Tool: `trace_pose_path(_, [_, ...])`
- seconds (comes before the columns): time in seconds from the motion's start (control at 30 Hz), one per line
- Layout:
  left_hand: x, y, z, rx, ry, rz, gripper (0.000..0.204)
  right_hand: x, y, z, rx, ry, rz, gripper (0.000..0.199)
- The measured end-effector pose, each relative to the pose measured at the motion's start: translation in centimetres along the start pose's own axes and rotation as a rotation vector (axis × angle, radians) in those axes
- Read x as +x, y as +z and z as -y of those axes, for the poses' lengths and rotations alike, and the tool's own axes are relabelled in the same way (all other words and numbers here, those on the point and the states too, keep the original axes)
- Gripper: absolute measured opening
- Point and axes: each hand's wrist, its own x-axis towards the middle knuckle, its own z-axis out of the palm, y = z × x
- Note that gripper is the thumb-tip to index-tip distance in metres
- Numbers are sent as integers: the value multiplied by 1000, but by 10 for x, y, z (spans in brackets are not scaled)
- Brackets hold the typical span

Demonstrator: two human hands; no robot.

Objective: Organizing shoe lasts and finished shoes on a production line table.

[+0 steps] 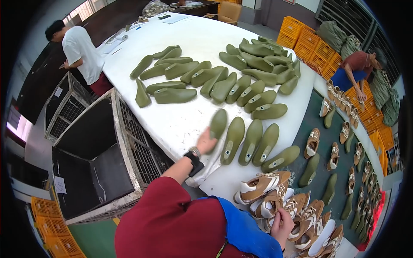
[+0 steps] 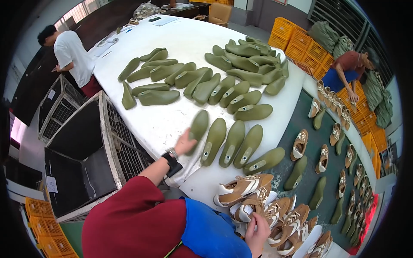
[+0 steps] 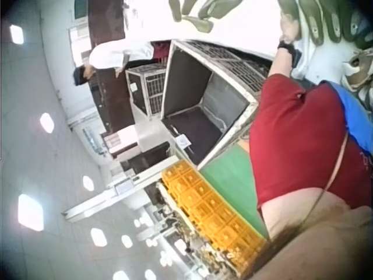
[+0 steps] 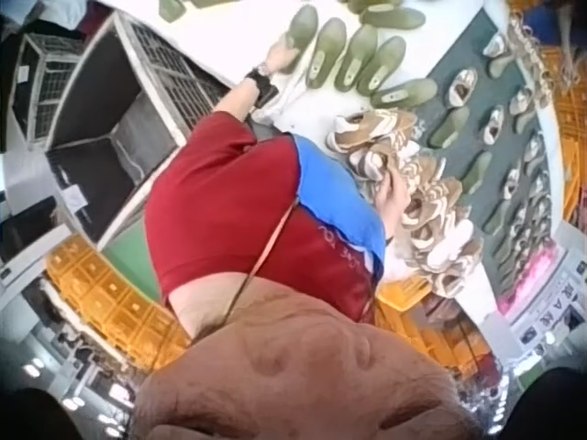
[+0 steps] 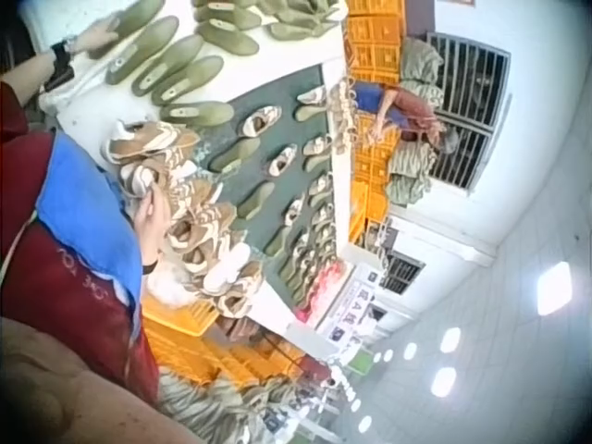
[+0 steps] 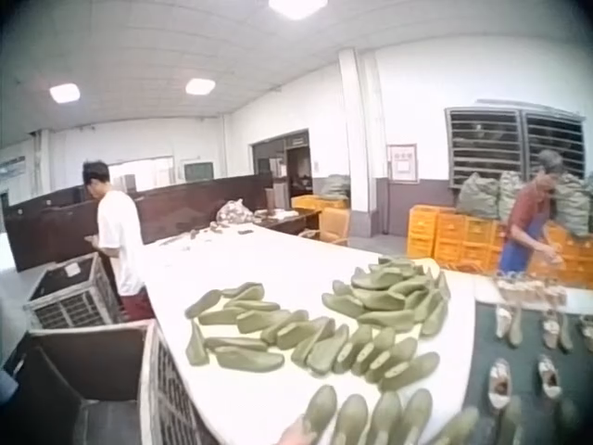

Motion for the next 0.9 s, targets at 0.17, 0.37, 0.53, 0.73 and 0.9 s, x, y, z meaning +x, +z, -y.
trace_pose_path(0.17, [22, -26, -13, -125, -19, 182, 69, 11, 4, -1, -15, -15, 16, 12])
trace_pose_path(0.37, [167, -152, 120, 642, 48, -417, 53, 23, 11, 15, -104, 6, 48, 13])
trace_pose_path(0.53, [192, -199, 105, 791, -210, -287, 57, 41, 14, 47, -197, 91, 196, 17])
trace_pose_path(0.73, [191, -203, 51, 749, -213, 444, 53, 59, 31, 55, -189, 138, 282, 17])
trace_pose_path(0.9, [130, -153, 6, 731, 38, 688, 63, 79, 47, 66, -218, 137, 304, 16])
